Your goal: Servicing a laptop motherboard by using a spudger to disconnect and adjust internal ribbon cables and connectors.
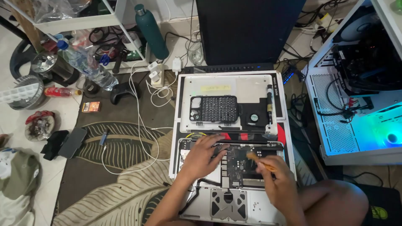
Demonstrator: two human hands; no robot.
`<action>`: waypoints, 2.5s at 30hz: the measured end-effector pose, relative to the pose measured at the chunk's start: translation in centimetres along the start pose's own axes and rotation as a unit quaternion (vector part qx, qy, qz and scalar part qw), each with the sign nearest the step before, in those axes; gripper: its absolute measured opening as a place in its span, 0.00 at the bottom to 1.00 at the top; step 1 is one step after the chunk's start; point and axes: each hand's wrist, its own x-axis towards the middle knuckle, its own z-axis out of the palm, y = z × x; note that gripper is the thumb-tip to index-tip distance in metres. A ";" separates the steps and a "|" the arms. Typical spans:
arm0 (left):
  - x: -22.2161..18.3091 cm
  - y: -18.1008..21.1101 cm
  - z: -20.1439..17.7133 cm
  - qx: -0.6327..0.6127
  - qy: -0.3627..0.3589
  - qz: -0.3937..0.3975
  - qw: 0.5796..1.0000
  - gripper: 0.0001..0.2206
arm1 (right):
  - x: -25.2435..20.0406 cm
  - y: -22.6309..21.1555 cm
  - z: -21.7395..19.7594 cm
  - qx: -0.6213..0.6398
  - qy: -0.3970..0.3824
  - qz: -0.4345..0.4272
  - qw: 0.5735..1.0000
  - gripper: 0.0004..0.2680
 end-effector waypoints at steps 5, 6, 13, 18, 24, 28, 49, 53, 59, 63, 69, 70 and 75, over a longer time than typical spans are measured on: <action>0.1 0.3 -0.2 0.003 -0.008 -0.011 1.000 0.13 | -0.5 1.2 -0.3 0.039 0.010 0.018 0.999 0.04; 0.1 0.3 -0.3 0.005 -0.006 -0.008 1.000 0.12 | -0.4 0.9 -0.4 0.027 0.029 0.007 0.999 0.05; 0.1 0.2 0.0 0.005 -0.003 -0.009 1.000 0.12 | -0.7 1.0 -0.7 0.062 -0.031 0.026 0.997 0.04; 0.0 -0.1 0.3 0.005 0.002 -0.005 1.000 0.12 | -0.4 -0.1 0.0 0.008 -0.079 0.038 0.996 0.04; 0.0 0.0 0.2 -0.009 0.009 -0.009 1.000 0.12 | -0.3 -1.0 0.4 -0.002 -0.050 0.030 0.998 0.06; -0.1 -0.3 0.3 -0.006 -0.003 -0.006 1.000 0.12 | -0.7 0.1 0.3 0.072 -0.082 0.049 0.993 0.04; 0.0 0.1 0.0 -0.006 0.011 0.000 1.000 0.12 | -0.6 0.2 1.0 0.120 -0.044 0.029 0.991 0.06; -0.1 0.0 0.1 0.002 0.003 -0.013 1.000 0.13 | -0.4 -0.5 0.9 0.072 -0.048 0.019 0.996 0.04; -0.1 0.1 0.1 0.013 -0.012 -0.020 1.000 0.12 | -0.4 0.3 0.7 0.059 -0.037 0.027 0.997 0.04; 0.0 0.1 0.1 0.013 -0.014 -0.016 1.000 0.13 | -1.0 2.4 0.3 0.106 -0.017 0.022 0.994 0.04; 0.0 -0.1 0.3 0.010 -0.026 -0.035 0.999 0.13 | -0.8 2.3 -0.9 0.104 -0.032 0.038 0.993 0.07; 0.1 0.1 0.1 0.011 -0.026 -0.035 0.999 0.13 | -0.4 2.0 -1.5 0.105 -0.033 0.037 0.993 0.07; 0.0 0.0 0.2 -0.011 -0.007 -0.021 1.000 0.12 | -1.8 15.3 -5.2 0.191 0.202 -0.066 0.958 0.07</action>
